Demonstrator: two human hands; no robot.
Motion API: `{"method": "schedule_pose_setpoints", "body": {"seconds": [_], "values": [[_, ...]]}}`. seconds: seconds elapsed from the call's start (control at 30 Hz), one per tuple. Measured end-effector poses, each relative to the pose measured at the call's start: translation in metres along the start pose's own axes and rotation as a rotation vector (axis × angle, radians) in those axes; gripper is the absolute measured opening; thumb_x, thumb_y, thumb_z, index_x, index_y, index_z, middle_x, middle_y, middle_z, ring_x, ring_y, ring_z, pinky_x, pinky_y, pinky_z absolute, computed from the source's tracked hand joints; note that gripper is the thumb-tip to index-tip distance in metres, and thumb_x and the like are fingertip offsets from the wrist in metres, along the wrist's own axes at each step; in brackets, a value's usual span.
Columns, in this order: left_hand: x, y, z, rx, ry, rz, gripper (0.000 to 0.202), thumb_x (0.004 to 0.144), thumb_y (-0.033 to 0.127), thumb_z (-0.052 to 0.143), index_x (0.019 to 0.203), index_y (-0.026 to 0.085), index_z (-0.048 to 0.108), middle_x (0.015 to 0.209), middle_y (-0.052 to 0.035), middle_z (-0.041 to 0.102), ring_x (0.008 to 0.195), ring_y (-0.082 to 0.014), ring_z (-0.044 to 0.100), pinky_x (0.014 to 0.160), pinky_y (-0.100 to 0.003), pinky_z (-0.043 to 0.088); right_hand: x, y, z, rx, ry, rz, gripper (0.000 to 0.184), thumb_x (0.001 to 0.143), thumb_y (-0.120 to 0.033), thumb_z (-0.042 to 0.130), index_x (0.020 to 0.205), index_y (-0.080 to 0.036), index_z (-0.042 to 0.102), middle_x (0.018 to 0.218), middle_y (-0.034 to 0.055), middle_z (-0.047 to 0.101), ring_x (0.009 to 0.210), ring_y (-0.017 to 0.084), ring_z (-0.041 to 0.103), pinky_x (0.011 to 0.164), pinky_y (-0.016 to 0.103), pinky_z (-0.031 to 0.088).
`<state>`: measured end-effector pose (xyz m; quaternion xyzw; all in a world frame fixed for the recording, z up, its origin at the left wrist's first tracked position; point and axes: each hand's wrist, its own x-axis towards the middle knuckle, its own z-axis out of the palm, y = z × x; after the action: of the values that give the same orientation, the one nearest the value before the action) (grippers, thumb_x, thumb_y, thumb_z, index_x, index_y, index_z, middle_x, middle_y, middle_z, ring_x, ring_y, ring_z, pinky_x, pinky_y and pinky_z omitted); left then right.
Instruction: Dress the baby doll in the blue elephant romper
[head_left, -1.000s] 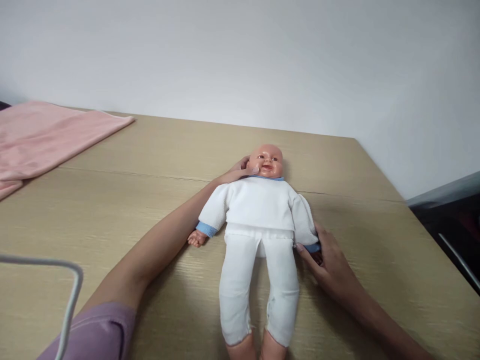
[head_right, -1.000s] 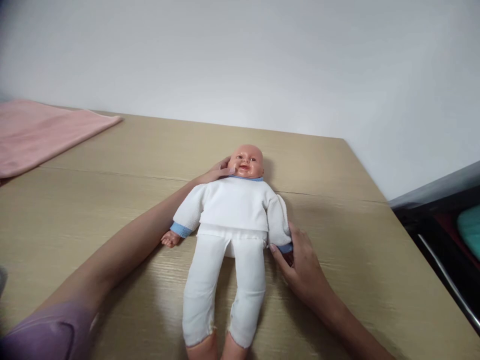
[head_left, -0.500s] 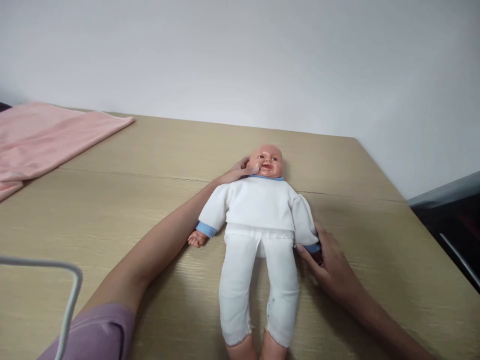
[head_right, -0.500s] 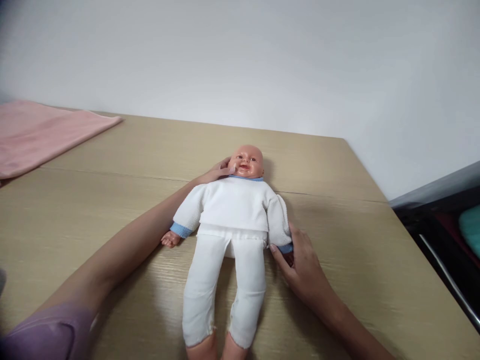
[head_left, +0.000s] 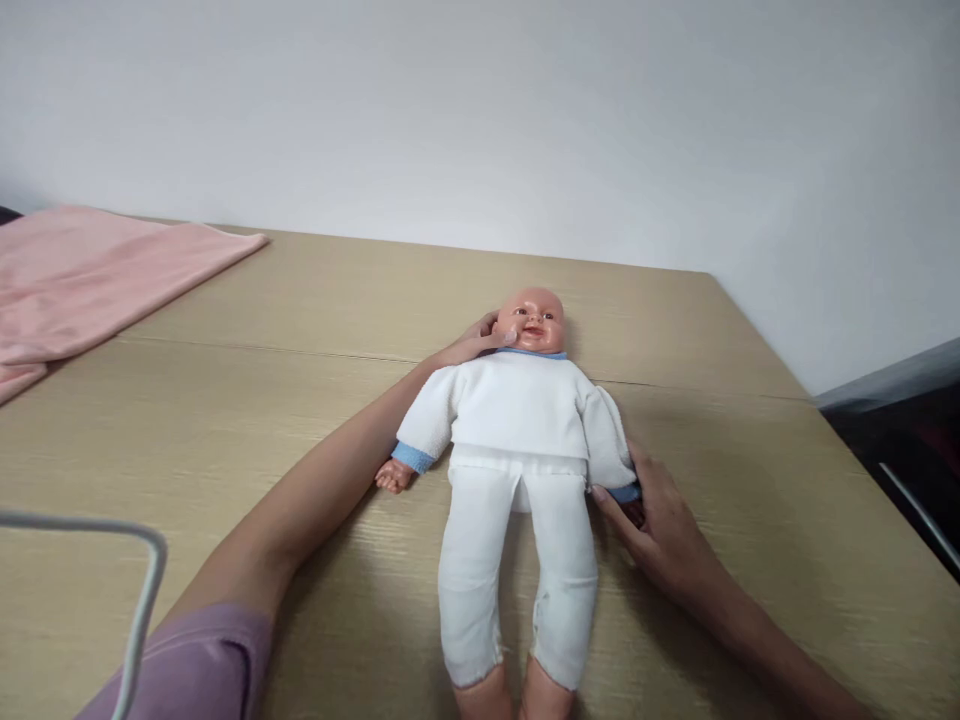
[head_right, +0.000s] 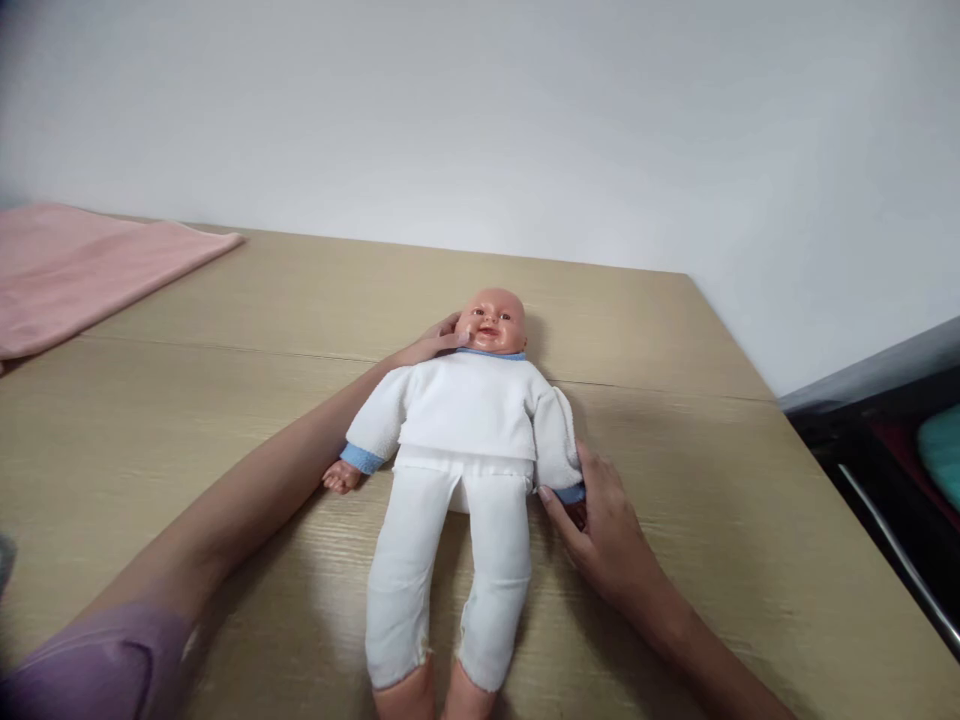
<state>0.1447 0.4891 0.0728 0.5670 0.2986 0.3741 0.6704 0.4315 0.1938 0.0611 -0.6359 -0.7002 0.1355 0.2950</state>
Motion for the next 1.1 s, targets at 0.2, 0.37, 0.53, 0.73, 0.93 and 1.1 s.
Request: {"method": "schedule_pose_setpoints", "body": {"seconds": [0.2, 0.37, 0.53, 0.73, 0.93, 1.1], "values": [[0.003, -0.002, -0.002, 0.002, 0.003, -0.010, 0.107, 0.056, 0.069, 0.109, 0.142, 0.018, 0.070, 0.168, -0.0235, 0.067, 0.165, -0.0528, 0.053, 0.138, -0.060, 0.043, 0.001, -0.001, -0.001, -0.006, -0.003, 0.009, 0.066, 0.113, -0.066, 0.062, 0.160, -0.021, 0.055, 0.135, 0.0206, 0.076, 0.123, 0.041, 0.074, 0.106, 0.058, 0.063], [0.005, -0.004, -0.003, -0.004, 0.002, -0.022, 0.106, 0.056, 0.069, 0.109, 0.141, 0.019, 0.070, 0.165, -0.0235, 0.069, 0.164, -0.0521, 0.055, 0.137, -0.060, 0.044, 0.001, 0.000, 0.000, 0.001, 0.003, 0.008, 0.066, 0.112, -0.066, 0.062, 0.159, -0.020, 0.056, 0.133, 0.0203, 0.076, 0.122, 0.041, 0.074, 0.106, 0.058, 0.063], [0.006, -0.006, -0.005, -0.002, -0.002, -0.015, 0.104, 0.059, 0.067, 0.107, 0.143, 0.018, 0.072, 0.161, -0.0229, 0.071, 0.164, -0.0523, 0.055, 0.138, -0.063, 0.041, 0.001, 0.000, 0.000, -0.009, 0.000, 0.004, 0.067, 0.113, -0.067, 0.061, 0.160, -0.020, 0.055, 0.134, 0.0213, 0.075, 0.123, 0.041, 0.074, 0.106, 0.059, 0.063], [0.007, -0.009, -0.006, -0.008, -0.002, -0.009, 0.106, 0.062, 0.067, 0.107, 0.148, 0.017, 0.070, 0.164, -0.0237, 0.069, 0.163, -0.0519, 0.056, 0.137, -0.062, 0.043, 0.001, 0.000, 0.001, -0.019, -0.002, 0.007, 0.066, 0.113, -0.065, 0.061, 0.161, -0.019, 0.055, 0.134, 0.0213, 0.075, 0.123, 0.041, 0.075, 0.106, 0.058, 0.063], [0.005, -0.007, -0.005, -0.014, -0.015, -0.013, 0.111, 0.064, 0.068, 0.107, 0.153, 0.016, 0.064, 0.170, -0.0247, 0.063, 0.164, -0.0505, 0.054, 0.139, -0.061, 0.041, 0.000, 0.002, 0.001, -0.025, 0.007, -0.023, 0.064, 0.114, -0.063, 0.060, 0.162, -0.020, 0.053, 0.139, 0.0219, 0.074, 0.127, 0.041, 0.074, 0.108, 0.059, 0.063], [0.008, -0.011, -0.007, -0.032, -0.021, -0.012, 0.111, 0.065, 0.066, 0.107, 0.154, 0.016, 0.064, 0.171, -0.0244, 0.062, 0.165, -0.0507, 0.053, 0.139, -0.062, 0.040, 0.000, 0.003, 0.002, -0.032, 0.014, -0.045, 0.062, 0.115, -0.062, 0.059, 0.162, -0.021, 0.052, 0.138, 0.0218, 0.075, 0.125, 0.041, 0.075, 0.106, 0.060, 0.064]]}}
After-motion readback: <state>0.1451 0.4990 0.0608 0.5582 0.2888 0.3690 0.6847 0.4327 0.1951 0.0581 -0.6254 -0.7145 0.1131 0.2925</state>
